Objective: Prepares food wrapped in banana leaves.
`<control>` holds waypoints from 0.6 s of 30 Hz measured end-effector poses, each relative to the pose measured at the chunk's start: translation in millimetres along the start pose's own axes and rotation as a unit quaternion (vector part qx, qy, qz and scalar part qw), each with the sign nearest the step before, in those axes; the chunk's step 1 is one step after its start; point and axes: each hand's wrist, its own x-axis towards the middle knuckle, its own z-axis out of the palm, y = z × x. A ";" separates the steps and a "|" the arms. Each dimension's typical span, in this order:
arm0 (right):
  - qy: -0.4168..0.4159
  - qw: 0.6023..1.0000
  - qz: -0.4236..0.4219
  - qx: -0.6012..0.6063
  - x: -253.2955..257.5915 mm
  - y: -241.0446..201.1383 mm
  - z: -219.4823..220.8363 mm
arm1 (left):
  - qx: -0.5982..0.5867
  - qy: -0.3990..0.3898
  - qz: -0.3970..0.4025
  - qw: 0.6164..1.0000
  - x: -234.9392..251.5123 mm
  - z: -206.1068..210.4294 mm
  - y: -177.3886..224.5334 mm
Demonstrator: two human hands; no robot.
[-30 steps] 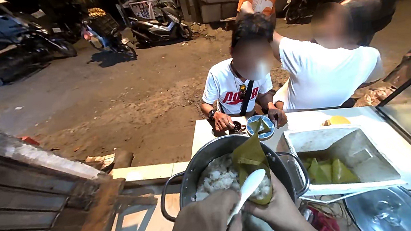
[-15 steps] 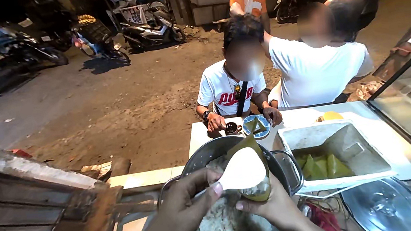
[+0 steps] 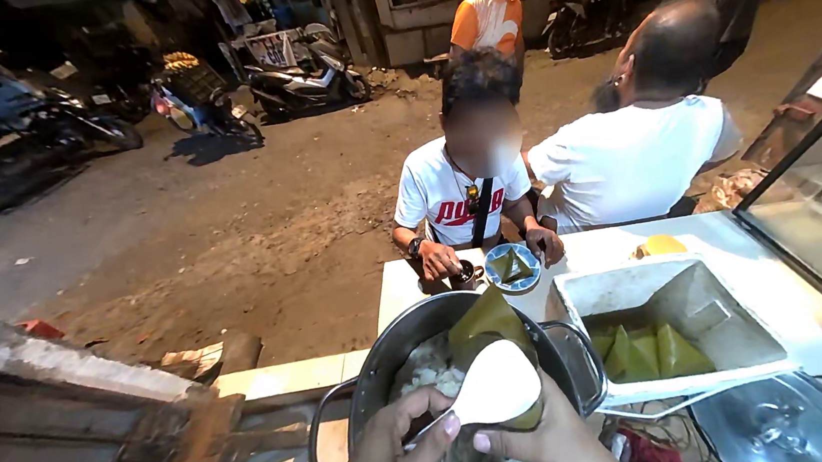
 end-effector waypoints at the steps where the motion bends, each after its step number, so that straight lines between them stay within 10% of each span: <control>1: 0.002 1.000 -0.002 0.009 -0.6 -1.3 0.3 | -0.008 -0.008 0.002 1.000 1.1 -1.7 1.6; 13: 0.046 0.997 0.053 0.023 2.1 -1.9 1.9 | 0.181 0.021 0.006 0.983 11.1 -25.2 22.2; 18: 0.090 0.986 0.079 0.118 6.3 -2.8 -1.4 | 0.556 0.012 0.028 0.831 -5.7 -37.6 54.2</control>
